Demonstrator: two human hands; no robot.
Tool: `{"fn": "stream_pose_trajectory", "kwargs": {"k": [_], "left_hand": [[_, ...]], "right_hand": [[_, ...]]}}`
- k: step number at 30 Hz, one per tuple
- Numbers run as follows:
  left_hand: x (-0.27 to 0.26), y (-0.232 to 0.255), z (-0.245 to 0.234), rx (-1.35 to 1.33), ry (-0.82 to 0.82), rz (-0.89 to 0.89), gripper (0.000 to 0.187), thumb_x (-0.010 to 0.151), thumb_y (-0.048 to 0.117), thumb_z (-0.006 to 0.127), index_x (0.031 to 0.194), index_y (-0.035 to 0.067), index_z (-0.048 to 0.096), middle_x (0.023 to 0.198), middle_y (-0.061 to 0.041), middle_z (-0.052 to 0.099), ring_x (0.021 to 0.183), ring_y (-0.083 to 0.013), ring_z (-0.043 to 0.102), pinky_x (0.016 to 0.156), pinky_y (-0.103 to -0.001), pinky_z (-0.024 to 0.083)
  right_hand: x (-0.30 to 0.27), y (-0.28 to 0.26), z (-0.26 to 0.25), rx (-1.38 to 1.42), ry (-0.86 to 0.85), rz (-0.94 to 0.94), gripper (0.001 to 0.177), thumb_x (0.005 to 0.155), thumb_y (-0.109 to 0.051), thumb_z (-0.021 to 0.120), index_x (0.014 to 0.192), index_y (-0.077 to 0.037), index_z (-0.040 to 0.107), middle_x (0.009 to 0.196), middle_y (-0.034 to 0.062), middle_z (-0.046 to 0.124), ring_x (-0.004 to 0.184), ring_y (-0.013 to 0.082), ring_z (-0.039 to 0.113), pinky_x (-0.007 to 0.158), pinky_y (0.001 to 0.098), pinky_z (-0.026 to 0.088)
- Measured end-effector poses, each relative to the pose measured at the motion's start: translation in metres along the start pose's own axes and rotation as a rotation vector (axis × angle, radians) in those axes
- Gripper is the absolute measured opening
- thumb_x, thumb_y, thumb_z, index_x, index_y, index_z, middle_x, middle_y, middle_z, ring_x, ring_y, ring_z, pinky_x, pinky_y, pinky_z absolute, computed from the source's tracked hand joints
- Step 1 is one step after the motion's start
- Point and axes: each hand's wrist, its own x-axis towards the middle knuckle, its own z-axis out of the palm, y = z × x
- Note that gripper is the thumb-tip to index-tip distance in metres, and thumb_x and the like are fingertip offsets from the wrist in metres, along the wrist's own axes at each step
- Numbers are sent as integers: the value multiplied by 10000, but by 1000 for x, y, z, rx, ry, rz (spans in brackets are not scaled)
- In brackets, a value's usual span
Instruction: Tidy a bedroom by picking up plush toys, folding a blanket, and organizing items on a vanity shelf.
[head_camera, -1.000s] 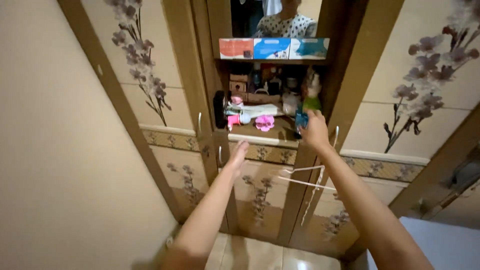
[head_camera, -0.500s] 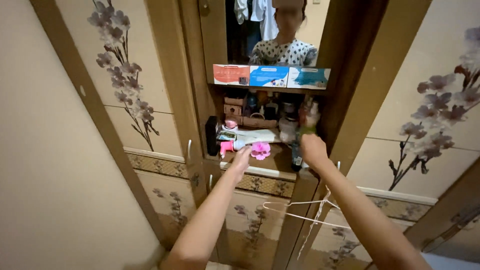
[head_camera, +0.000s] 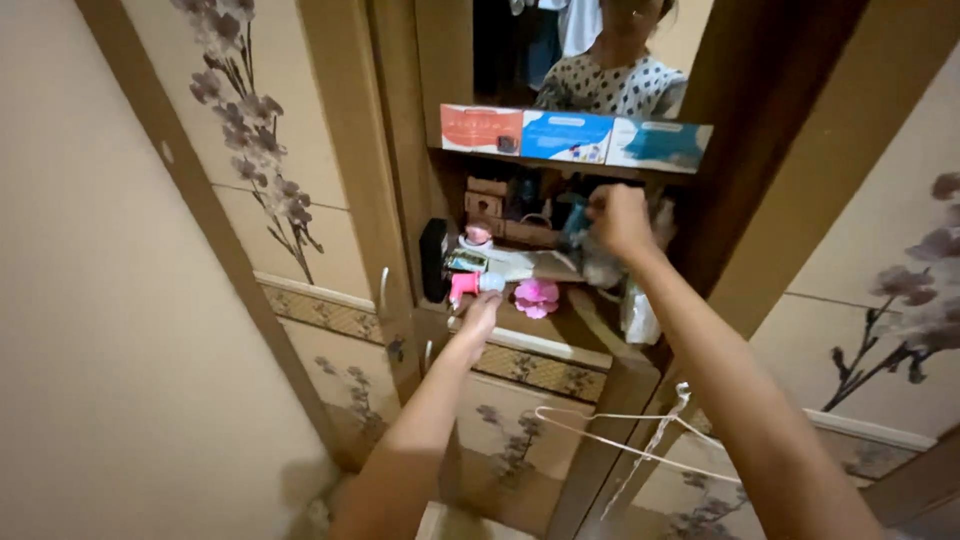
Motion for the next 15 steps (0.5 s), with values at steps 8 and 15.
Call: {"fn": "stream_pose_trajectory", "kwargs": {"k": [8,15], "left_hand": [[4,-17,2,156,64,203,258,959,149,597,1160,3,666,1104,-109,711,1083,-232,657,947,-369,499],[38,-32,14,159,104,278,228,939,158,601,1104,27,690,1020,-68,723,975,-181,660,874,-341,520]], "right_hand": [[25,6,64,185,264,-11,330,734,80,704,1054,11,751,906,282,700,893,394,741,772,442,574],[81,87,165,51,170,-28,278,861,-63,694,1136,-55,738,1038,291,696,970,479,671,843,519,542]]}}
